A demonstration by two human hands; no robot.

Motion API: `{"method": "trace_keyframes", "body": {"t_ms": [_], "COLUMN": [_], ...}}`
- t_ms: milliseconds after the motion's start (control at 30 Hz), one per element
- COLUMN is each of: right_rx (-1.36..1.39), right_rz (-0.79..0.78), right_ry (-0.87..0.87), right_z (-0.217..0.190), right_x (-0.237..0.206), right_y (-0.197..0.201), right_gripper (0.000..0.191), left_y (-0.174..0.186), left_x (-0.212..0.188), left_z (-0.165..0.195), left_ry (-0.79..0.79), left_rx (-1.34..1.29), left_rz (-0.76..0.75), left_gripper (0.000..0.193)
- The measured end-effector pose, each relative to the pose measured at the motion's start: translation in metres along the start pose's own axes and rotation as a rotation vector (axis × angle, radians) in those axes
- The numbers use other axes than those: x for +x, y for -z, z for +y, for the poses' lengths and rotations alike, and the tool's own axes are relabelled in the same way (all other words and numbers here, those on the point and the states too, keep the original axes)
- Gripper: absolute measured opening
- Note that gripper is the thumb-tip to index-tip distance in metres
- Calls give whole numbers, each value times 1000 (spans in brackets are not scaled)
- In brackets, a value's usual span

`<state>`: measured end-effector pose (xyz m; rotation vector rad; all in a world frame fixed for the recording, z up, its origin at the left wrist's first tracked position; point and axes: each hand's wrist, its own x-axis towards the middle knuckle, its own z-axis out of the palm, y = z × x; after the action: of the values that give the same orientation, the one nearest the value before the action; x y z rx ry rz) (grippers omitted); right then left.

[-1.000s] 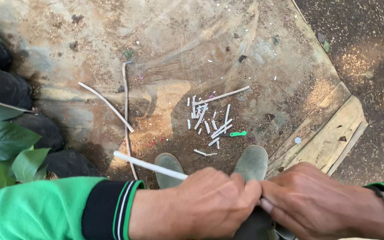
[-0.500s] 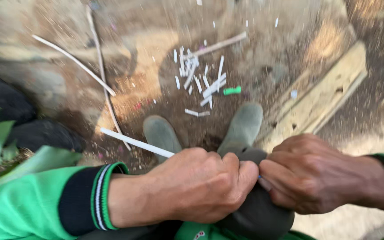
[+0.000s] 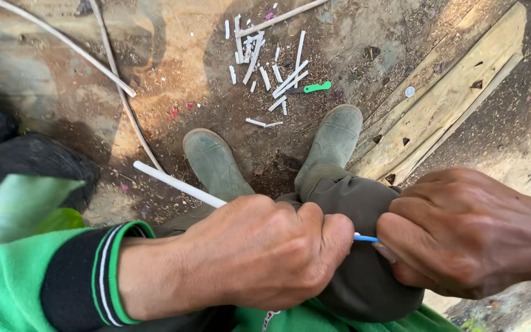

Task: The person cuts white plastic tubes into short segments using a small knife, then inserts blue plastic rods into the cut pieces. The person handles the tubes and rods one at a time, assembling them on the ground near potted plants.

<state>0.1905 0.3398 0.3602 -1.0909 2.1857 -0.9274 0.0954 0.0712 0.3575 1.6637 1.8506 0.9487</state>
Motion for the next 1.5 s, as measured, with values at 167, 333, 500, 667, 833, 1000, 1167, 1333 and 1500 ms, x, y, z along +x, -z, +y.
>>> {"method": "trace_keyframes", "body": {"t_ms": [167,333,500,667,833,1000,1167,1333,1500], "right_rx": [-38,8,43,35,-78,306,582,43,-374], "right_rz": [5,34,10,34,111,364,368,319,585], "right_ry": [-4,-4,-30,-37,-350,-394,-563,-513,-442], "right_z": [-2,5,5,9,15,20,1,-12,-9], "right_x": [-5,5,-1,-22,-41,-35,-40,-59,-6], "right_y": [9,13,7,-4,3,-3,-16,1,-6], "right_gripper": [24,24,25,25,25,71,79,65,48], "left_y": [-3,7,7,6,24,31,28,22,-9], "left_x": [2,0,-5,-6,-10,-23,-26,-16,21], "left_z": [2,-3,0,3,-28,-60,-80,-81,-43], "left_ry": [20,40,69,92,351,445,432,427,163], "left_rx": [-6,5,14,-22,-81,-146,-137,13,180], "left_rz": [4,-108,-149,-221,-128,112,157,180,202], "left_gripper": [19,18,15,14,14,11,11,22,18]}}
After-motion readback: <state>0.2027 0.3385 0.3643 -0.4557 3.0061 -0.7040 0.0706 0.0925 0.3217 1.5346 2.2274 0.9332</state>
